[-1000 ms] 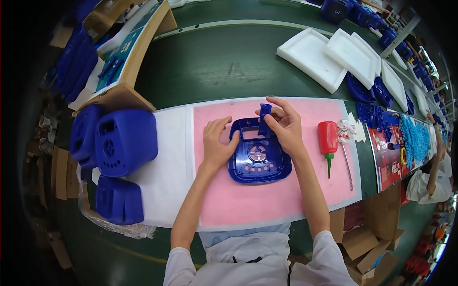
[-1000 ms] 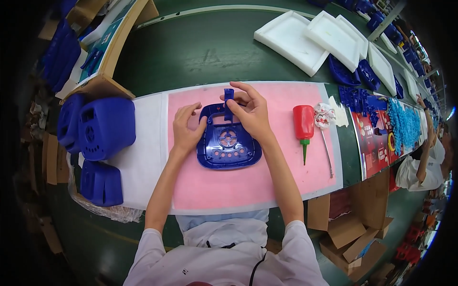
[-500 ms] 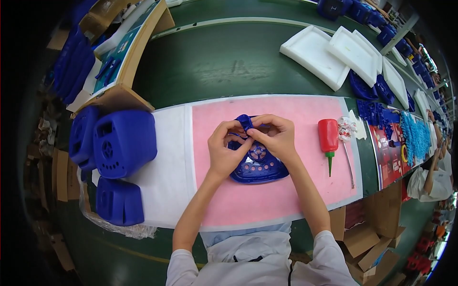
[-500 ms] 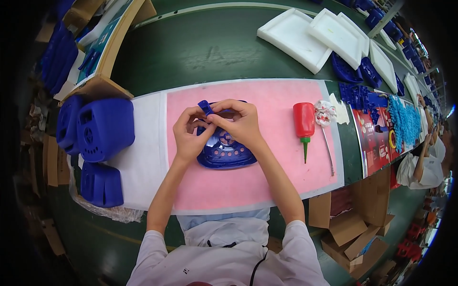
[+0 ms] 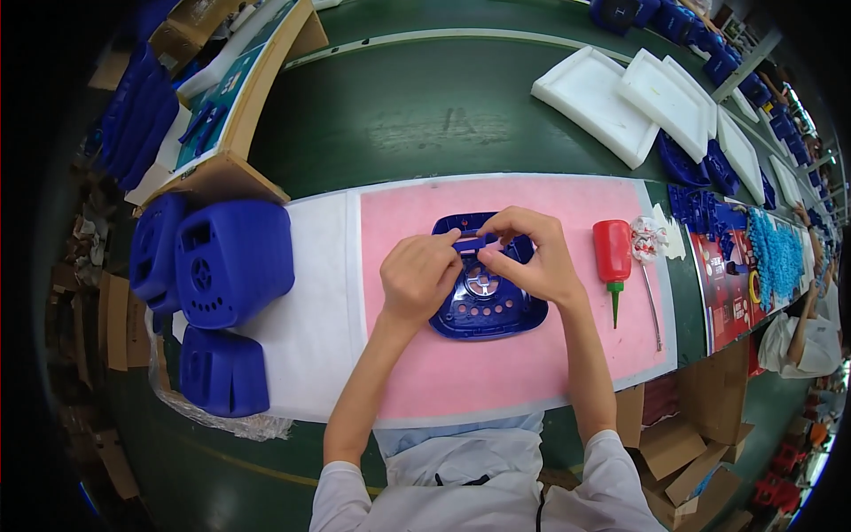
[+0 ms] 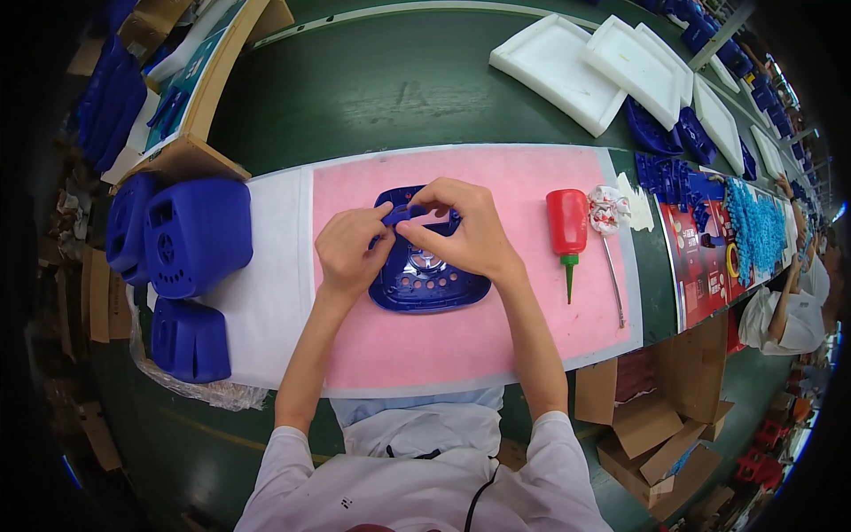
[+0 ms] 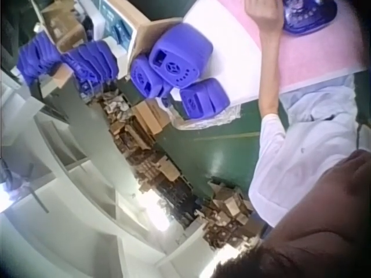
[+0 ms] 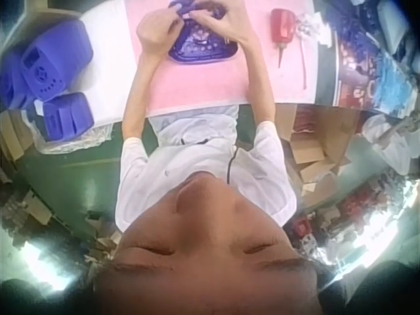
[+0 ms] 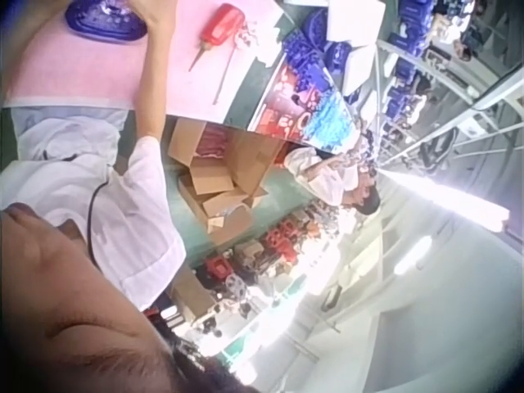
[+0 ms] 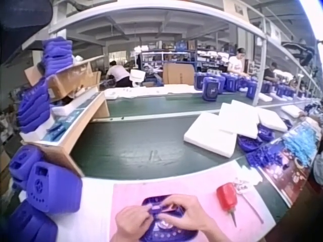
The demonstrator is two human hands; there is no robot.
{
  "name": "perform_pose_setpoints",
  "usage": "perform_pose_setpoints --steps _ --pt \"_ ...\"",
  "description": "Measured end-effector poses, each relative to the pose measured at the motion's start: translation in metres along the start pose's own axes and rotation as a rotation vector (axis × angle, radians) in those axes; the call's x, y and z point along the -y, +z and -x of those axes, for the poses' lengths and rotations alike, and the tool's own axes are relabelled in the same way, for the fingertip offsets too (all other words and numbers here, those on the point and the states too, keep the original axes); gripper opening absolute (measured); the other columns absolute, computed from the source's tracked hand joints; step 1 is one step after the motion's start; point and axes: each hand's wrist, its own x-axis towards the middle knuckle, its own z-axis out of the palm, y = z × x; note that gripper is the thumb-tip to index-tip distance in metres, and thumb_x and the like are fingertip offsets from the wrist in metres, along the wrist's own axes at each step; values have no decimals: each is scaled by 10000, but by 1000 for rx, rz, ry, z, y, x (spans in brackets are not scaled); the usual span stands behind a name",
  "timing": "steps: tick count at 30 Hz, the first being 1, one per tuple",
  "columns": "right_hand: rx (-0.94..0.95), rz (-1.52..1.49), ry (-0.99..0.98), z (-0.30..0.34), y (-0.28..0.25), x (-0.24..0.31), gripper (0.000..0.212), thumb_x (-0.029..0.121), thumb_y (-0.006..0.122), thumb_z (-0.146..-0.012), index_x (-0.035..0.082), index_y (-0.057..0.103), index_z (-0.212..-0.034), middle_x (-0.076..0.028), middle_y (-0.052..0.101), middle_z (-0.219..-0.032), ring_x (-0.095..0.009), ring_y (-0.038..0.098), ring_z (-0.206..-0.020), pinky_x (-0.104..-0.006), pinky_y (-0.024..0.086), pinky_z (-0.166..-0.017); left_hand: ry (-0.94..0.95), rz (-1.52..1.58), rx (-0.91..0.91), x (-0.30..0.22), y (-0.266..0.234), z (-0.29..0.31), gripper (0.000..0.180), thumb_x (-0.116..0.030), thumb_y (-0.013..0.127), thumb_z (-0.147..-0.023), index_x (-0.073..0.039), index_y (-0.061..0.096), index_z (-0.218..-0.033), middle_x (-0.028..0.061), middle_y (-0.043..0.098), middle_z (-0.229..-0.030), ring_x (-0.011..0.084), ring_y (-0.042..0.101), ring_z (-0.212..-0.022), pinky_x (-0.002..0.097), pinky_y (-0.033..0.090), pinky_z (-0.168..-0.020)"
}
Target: The person applies glue from a bottle to blue plastic housings, then attaches blue plastic handles to them.
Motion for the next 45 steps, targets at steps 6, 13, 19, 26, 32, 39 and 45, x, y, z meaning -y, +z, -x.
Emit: perform_pose_setpoints --steps 6,13,19,26,32,39,45 --pt "190 176 71 6 -11 -3 201 54 741 -766 -37 680 -935 -134 705 -863 -218 683 -783 -327 534 -733 190 -187 78 -1 1 5 75 -84 656 -740 -53 621 -799 90 713 -964 228 664 -877 374 501 -788" --pt "86 398 -167 7 -4 -26 239 29 698 -758 -23 658 -988 -165 671 -1006 -344 634 -926 -403 522 -828 -30 -52 152 2 4 -5 301 -12 732 -718 -18 697 -1016 104 688 -1098 257 643 -976 383 493 -865" --pt "-11 460 -266 0 2 -56 220 -20 685 -769 -15 650 -987 -134 667 -1050 -317 624 -975 -392 518 -837 -491 220 132 25 23 7 241 -41 715 -762 -25 714 -1003 111 699 -1073 285 633 -988 368 492 -880" --pt "-97 436 -233 9 6 -78 212 -10 672 -767 -24 655 -978 -135 668 -1053 -318 618 -989 -402 517 -858 -280 23 270 36 28 -2 211 -58 729 -763 -25 728 -972 121 714 -1065 267 666 -971 370 489 -901" --pt "-115 440 -173 11 9 -83 228 -16 694 -772 -13 680 -999 -148 685 -1090 -326 643 -1021 -388 523 -884 -642 338 213 39 36 7 238 -53 751 -762 -6 736 -995 139 710 -1089 251 693 -999 321 535 -905" --pt "-124 460 -151 10 11 -82 225 -4 708 -770 1 702 -995 -141 689 -1094 -312 659 -1014 -374 530 -894 -629 313 189 36 34 10 240 -50 750 -761 -5 735 -996 149 707 -1090 254 693 -1001 324 534 -903" --pt "-135 443 -156 10 11 -83 198 17 695 -767 -4 699 -964 -137 687 -1060 -313 654 -987 -387 531 -866 -655 306 197 31 35 8 231 -39 737 -765 -1 732 -993 147 707 -1091 262 692 -1002 328 533 -903"
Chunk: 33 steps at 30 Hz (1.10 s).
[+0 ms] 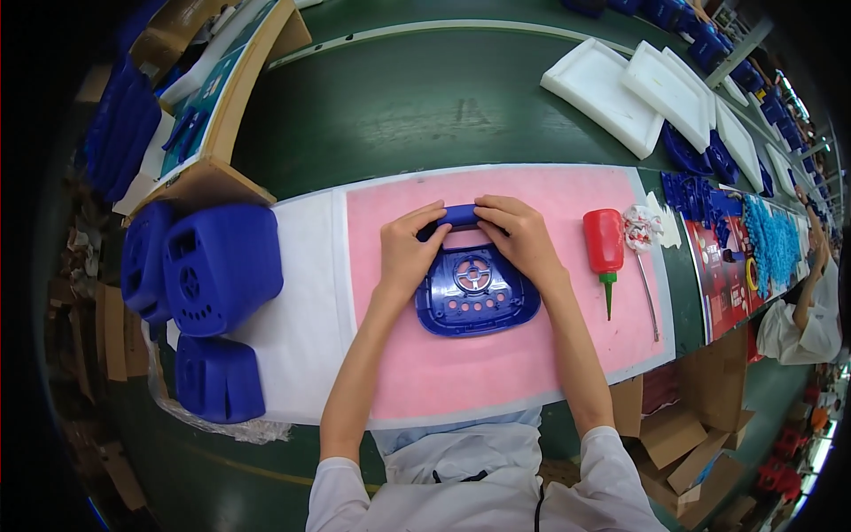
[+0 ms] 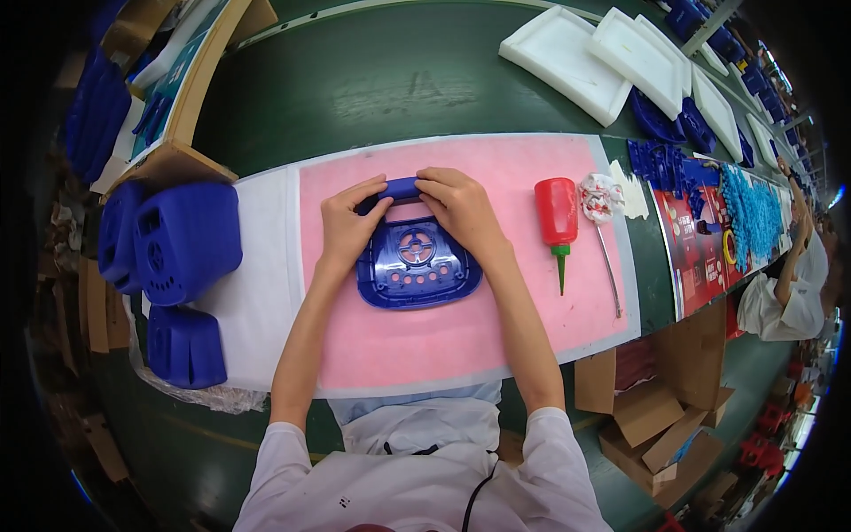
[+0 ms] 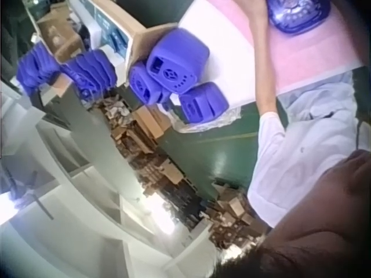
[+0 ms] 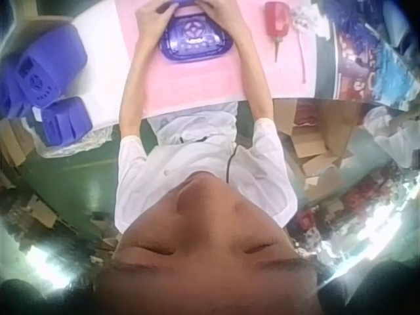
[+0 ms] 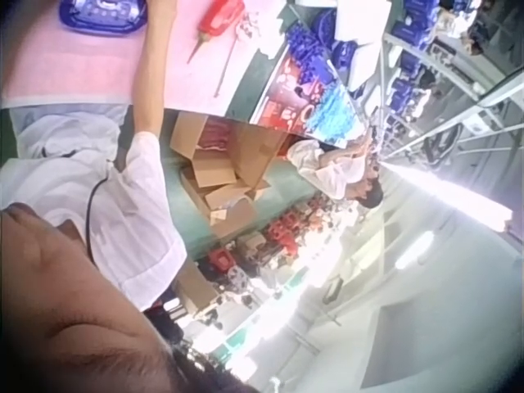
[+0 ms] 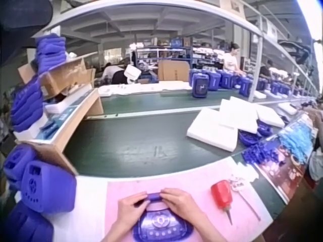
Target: The person applies glue from a bottle to blue plastic housings, then attaches blue plastic handles to them.
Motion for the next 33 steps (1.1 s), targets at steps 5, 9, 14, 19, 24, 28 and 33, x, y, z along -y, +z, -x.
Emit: perform_pose_setpoints --steps 5,9,14,19,24,28,33 --pt "-1 -6 0 -1 0 2 201 10 701 -757 -4 698 -958 -137 686 -1060 -312 655 -982 -383 531 -865 20 -42 29 0 -1 0 239 -34 718 -778 -2 725 -1015 154 699 -1104 276 688 -1006 333 535 -902" --pt "13 -29 38 -1 -1 3 208 -2 700 -753 -5 698 -961 -140 686 -1059 -312 656 -980 -381 530 -867 19 -54 42 -1 -1 0 238 -41 714 -785 -4 722 -1020 155 694 -1111 281 685 -1007 336 537 -899" --pt "-3 -4 -3 0 0 2 217 -12 696 -757 -7 696 -974 -143 686 -1059 -316 657 -982 -380 530 -870 22 -117 66 -5 -2 1 265 -33 716 -794 -3 712 -1058 157 682 -1147 272 677 -1043 323 522 -926" --pt "9 -2 14 0 0 1 218 -11 693 -766 -15 691 -984 -156 682 -1063 -325 655 -985 -382 532 -868 73 -154 65 -4 -1 -1 277 -46 718 -791 -7 710 -1066 159 679 -1146 287 671 -1048 334 523 -928" --pt "20 31 -12 -1 -1 1 222 -9 698 -779 -14 688 -1001 -156 681 -1079 -320 657 -1002 -371 536 -872 111 -202 78 1 0 1 294 -56 718 -792 -7 702 -1081 158 669 -1165 293 662 -1063 345 523 -929" --pt "33 -5 38 1 -1 1 222 -9 706 -785 -12 693 -1007 -151 682 -1096 -314 659 -1017 -362 537 -881 125 -201 -16 7 1 0 316 -78 735 -783 -8 700 -1088 151 680 -1152 286 672 -1028 339 530 -901" --pt "29 4 31 1 -1 0 223 0 699 -788 -11 695 -1010 -154 680 -1089 -315 658 -996 -367 536 -872 16 -58 -7 11 -3 2 311 -83 746 -777 -18 710 -1079 129 706 -1064 214 682 -910 297 538 -804"
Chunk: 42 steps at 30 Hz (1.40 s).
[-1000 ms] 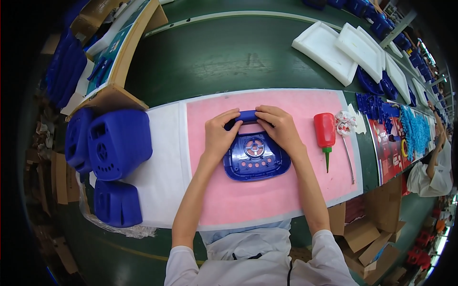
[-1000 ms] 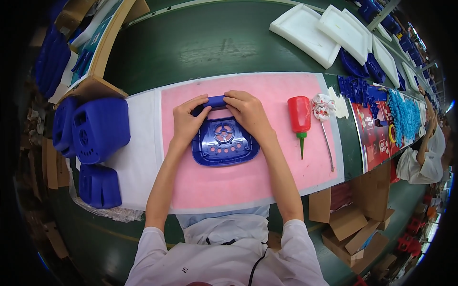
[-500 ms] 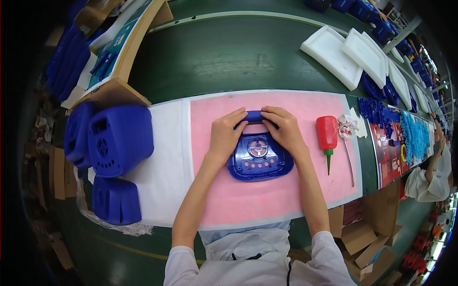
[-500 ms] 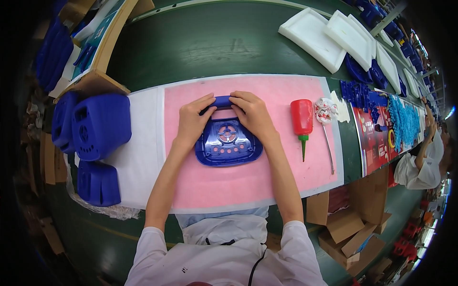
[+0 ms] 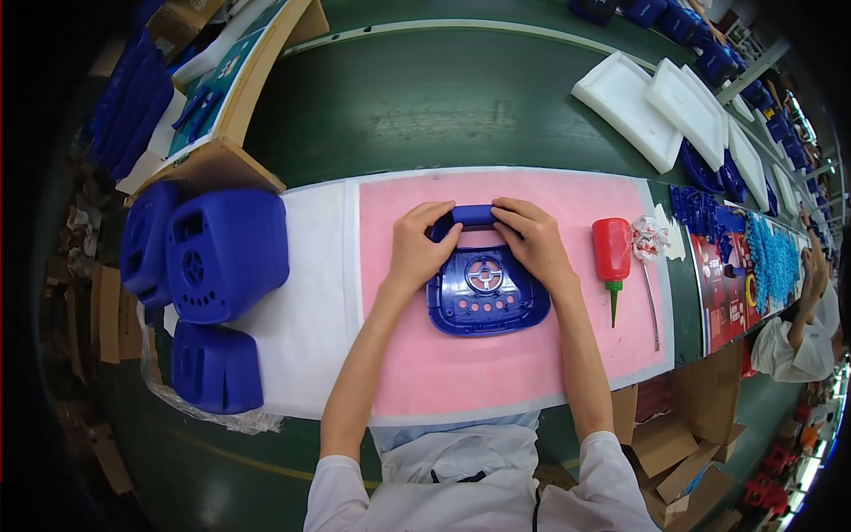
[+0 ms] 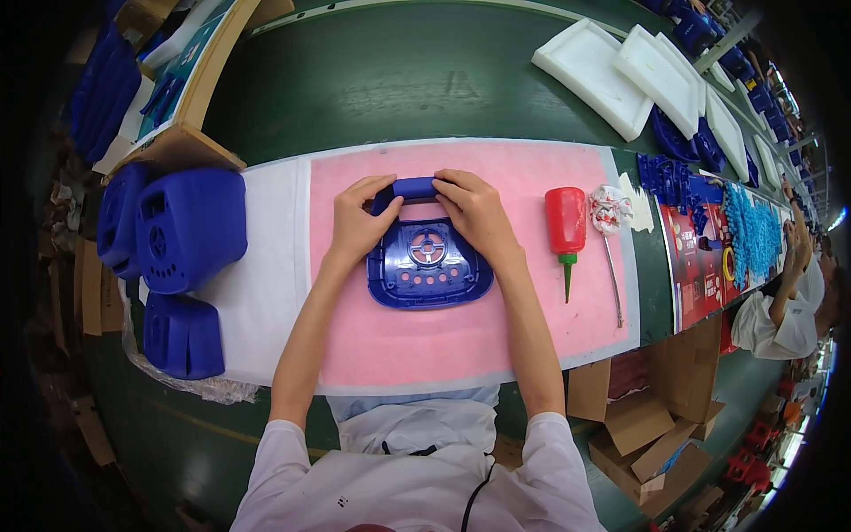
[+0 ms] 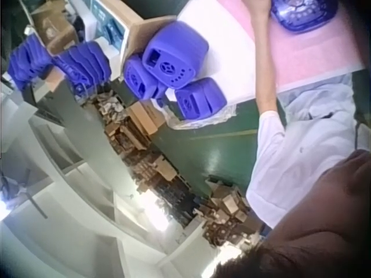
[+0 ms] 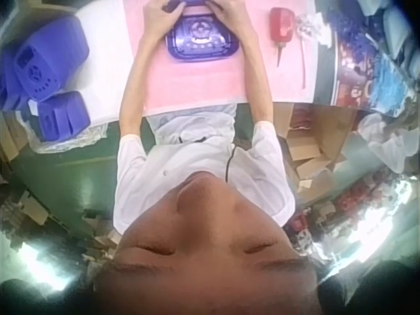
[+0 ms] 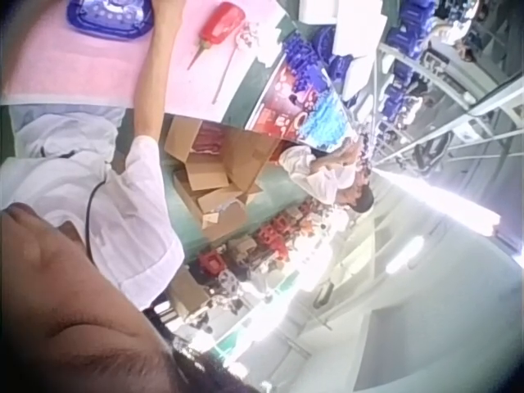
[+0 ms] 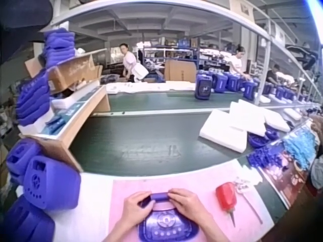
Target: The person applies glue from a bottle to blue plastic housings, then attaches blue plastic handles to them.
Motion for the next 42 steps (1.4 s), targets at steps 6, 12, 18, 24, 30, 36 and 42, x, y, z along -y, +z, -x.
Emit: perform_pose_setpoints --steps 6,12,18,24,30,36,42 --pt "-13 3 -24 0 1 -1 224 -1 694 -782 -10 692 -1006 -154 678 -1073 -320 654 -980 -375 535 -864 -81 124 61 3 -2 -2 296 -77 748 -785 -37 720 -1078 106 714 -1036 165 673 -881 275 536 -757" --pt "-14 -13 -20 -1 0 -1 224 -9 695 -777 -10 691 -1001 -151 679 -1072 -320 654 -980 -375 534 -866 -109 145 79 2 -4 -3 299 -80 754 -781 -36 722 -1075 112 717 -1017 167 676 -868 279 544 -764" --pt "7 -15 -26 1 0 -2 231 -26 702 -781 -8 701 -1011 -147 684 -1100 -305 655 -1028 -360 534 -893 -17 25 33 -1 -3 1 295 -78 741 -775 -3 716 -1059 160 710 -1049 243 694 -923 317 551 -809" --pt "49 76 -60 3 -3 -2 253 -15 690 -782 2 704 -1034 -148 678 -1138 -322 618 -1117 -384 502 -960 157 -236 17 -7 1 1 306 -106 717 -770 16 708 -1050 209 682 -1093 349 672 -975 375 530 -889" --pt "138 380 -117 -29 -21 59 548 119 637 -832 -60 474 -1323 -227 431 -1426 -368 360 -1372 -460 311 -1128 73 -144 17 -3 -8 3 371 -63 658 -783 18 660 -1145 195 689 -1086 290 691 -947 330 561 -799" --pt "508 396 -13 -4 23 53 655 303 459 -974 -118 263 -1436 -277 237 -1533 -365 205 -1453 -421 186 -1191 -95 248 -145 9 -25 -5 292 -13 516 -855 38 639 -1115 187 707 -1002 217 707 -819 292 562 -697" --pt "480 366 -172 -34 -4 20 452 17 620 -775 56 581 -1223 -188 601 -1244 -367 564 -1159 -436 472 -965 72 193 -300 -86 -122 31 196 41 485 -899 64 648 -1005 131 691 -875 185 679 -765 290 549 -751"
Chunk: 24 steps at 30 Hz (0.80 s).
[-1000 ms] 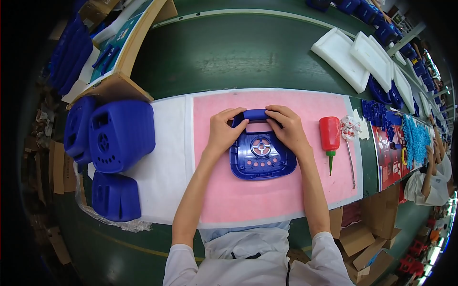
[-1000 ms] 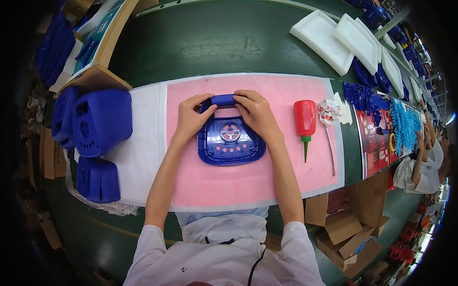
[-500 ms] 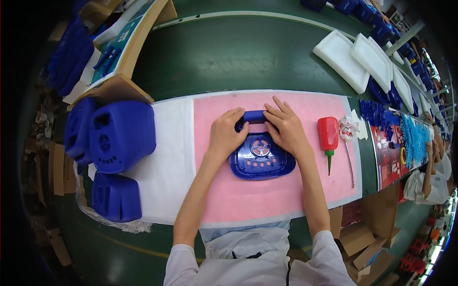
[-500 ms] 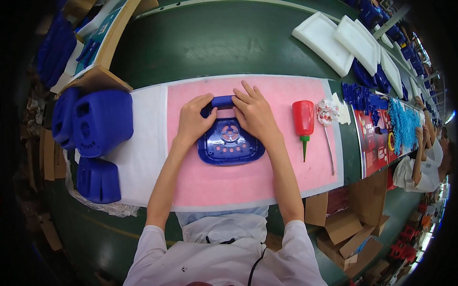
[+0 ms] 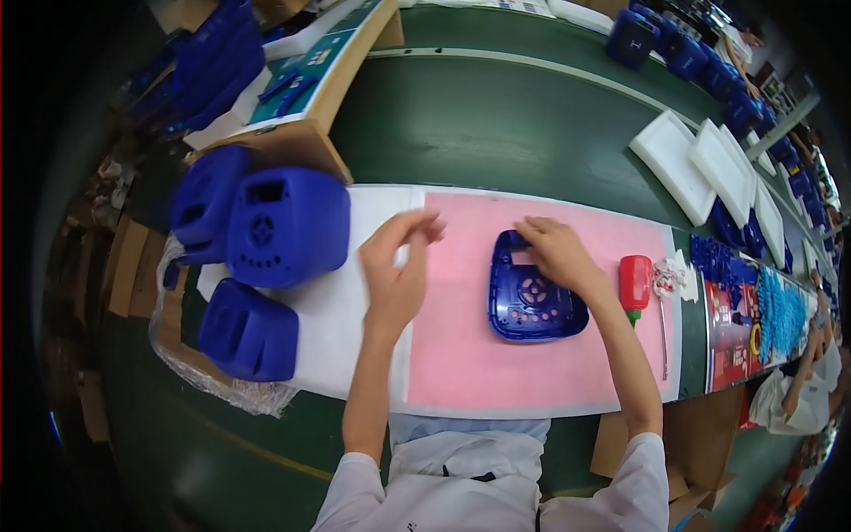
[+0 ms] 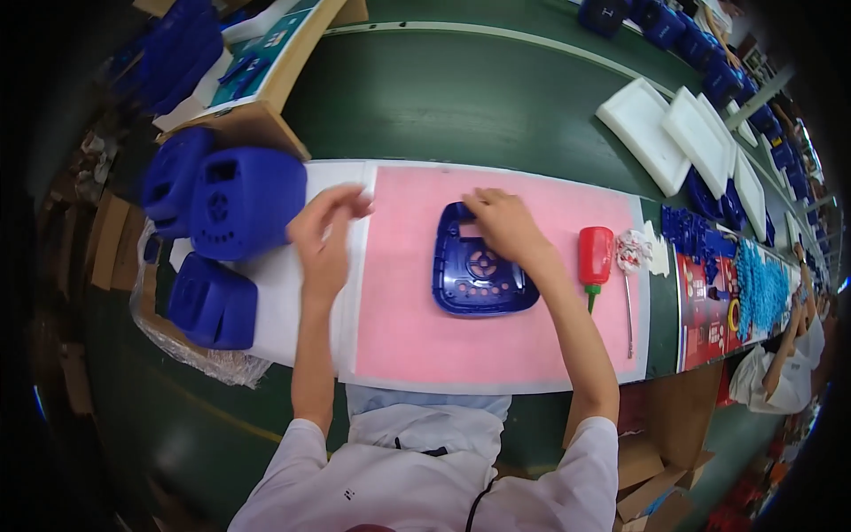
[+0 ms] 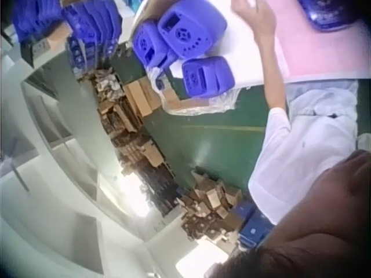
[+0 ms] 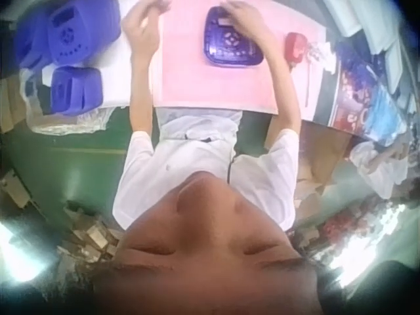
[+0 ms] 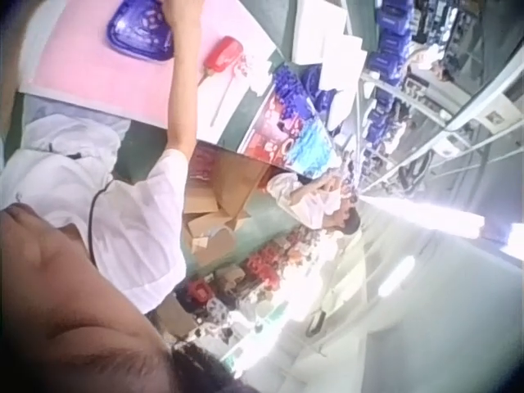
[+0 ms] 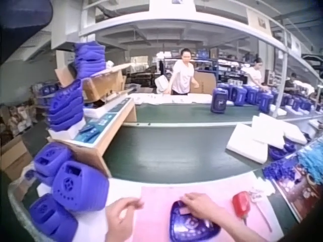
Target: The person applies glue from a bottle to blue plastic housings, then attaches blue plastic handles to them.
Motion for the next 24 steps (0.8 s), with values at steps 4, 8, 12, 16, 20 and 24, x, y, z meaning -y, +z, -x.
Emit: perform_pose_setpoints --steps 4,8,12,16,20,24 --pt "194 -134 85 -11 -14 -18 353 90 713 -729 38 663 -1074 -179 665 -1102 -348 622 -958 -423 495 -851 132 -338 -148 -42 -109 53 166 35 497 -855 50 652 -912 133 672 -795 214 649 -725 301 510 -695" --pt "161 -296 105 -36 -8 -57 347 189 780 -652 29 713 -953 -180 706 -893 -355 675 -851 -416 538 -785 -108 -833 -179 -55 -213 101 206 8 568 -819 22 645 -1010 160 646 -1003 284 634 -883 360 501 -816" --pt "-106 -184 363 -51 12 -110 373 308 730 -758 11 704 -983 -206 703 -912 -365 680 -854 -423 533 -761 -204 -1157 140 -54 -252 123 411 -18 603 -806 -25 566 -1215 197 535 -1242 367 496 -1181 450 386 -1014" --pt "-321 -111 742 -50 12 -111 397 371 583 -879 -7 680 -953 -248 683 -921 -413 660 -886 -468 516 -792 -242 -1159 152 -28 -269 132 519 -38 641 -786 -51 523 -1292 194 511 -1296 382 436 -1277 459 333 -1072" --pt "-159 104 700 -5 -48 -69 403 376 561 -897 -17 648 -905 -264 666 -896 -433 645 -873 -504 496 -809 -245 -1030 183 -26 -280 127 553 -36 680 -763 -57 525 -1293 192 502 -1325 377 436 -1280 460 332 -1073" --pt "-250 485 812 73 -62 -63 411 399 615 -872 -10 643 -904 -215 655 -895 -423 645 -845 -521 514 -740 -256 -1010 155 -24 -288 131 577 3 713 -729 -60 554 -1280 175 509 -1337 344 437 -1295 432 310 -1108"
